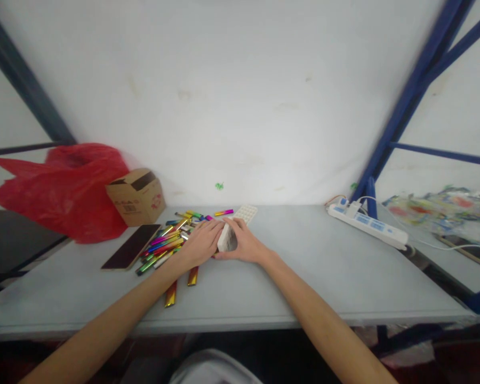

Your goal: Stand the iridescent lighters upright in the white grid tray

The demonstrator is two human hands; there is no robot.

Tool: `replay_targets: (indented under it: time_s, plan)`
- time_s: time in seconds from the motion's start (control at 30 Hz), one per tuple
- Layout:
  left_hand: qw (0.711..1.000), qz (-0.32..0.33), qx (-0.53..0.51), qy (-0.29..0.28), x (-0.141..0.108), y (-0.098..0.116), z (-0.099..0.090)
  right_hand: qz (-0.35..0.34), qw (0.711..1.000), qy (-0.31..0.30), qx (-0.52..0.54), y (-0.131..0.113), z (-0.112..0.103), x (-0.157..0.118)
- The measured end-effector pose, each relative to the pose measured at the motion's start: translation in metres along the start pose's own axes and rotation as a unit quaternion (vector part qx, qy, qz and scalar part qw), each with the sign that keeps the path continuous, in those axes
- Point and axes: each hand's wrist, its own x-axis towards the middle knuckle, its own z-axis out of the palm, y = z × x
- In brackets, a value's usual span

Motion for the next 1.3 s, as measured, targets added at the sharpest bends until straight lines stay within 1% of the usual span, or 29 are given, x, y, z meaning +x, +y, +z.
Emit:
replay_targets:
  time_s: [0.1,0.3,0.4,0.53,0.7,0.77,0.87,1.0,1.07,1.17,1.3]
  plan:
    - [1.0,-0.002,0.01,-0.005,0.002,-0.001,0.004,0.006,1.0,-0.006,0.0,0.001,0.0,0.0]
    - [0.998,-0.015,0.068,-0.006,0.004,-0.002,-0.001,-0.013,1.0,-0.017,-0.011,0.0,-0.004,0.0]
    - [0.997,-0.042,0.06,-0.002,0.005,-0.005,-0.002,-0.014,1.0,-0.021,-0.013,-0.001,-0.005,0.0]
    - [0.998,-0.058,0.033,0.021,0.003,-0.012,0.0,0.001,1.0,-0.027,-0.009,-0.002,-0.006,0.0]
    - [0.996,-0.081,0.032,0.018,0.001,-0.024,-0.001,0.017,0.999,-0.033,-0.005,-0.003,-0.007,-0.001]
    - [0.996,-0.082,0.021,0.021,0.002,-0.025,-0.001,0.016,0.999,-0.031,-0.008,-0.004,-0.007,-0.001]
    - [0.998,-0.052,0.004,0.03,0.004,-0.018,0.001,0.004,0.999,-0.028,-0.015,-0.004,-0.005,-0.001]
    - [1.0,0.005,0.024,0.014,0.005,-0.002,0.007,-0.006,1.0,-0.02,-0.016,-0.003,-0.004,-0.001]
    - [0.998,0.002,0.059,0.005,0.004,0.004,0.007,-0.005,1.0,-0.019,-0.014,-0.003,-0.004,-0.001]
    - [0.994,-0.028,0.104,-0.006,0.003,0.005,0.004,0.005,1.0,-0.025,-0.014,-0.002,-0.005,-0.002]
    - [0.993,-0.052,0.108,-0.014,0.002,-0.001,0.0,0.014,0.999,-0.03,-0.012,-0.002,-0.007,-0.002]
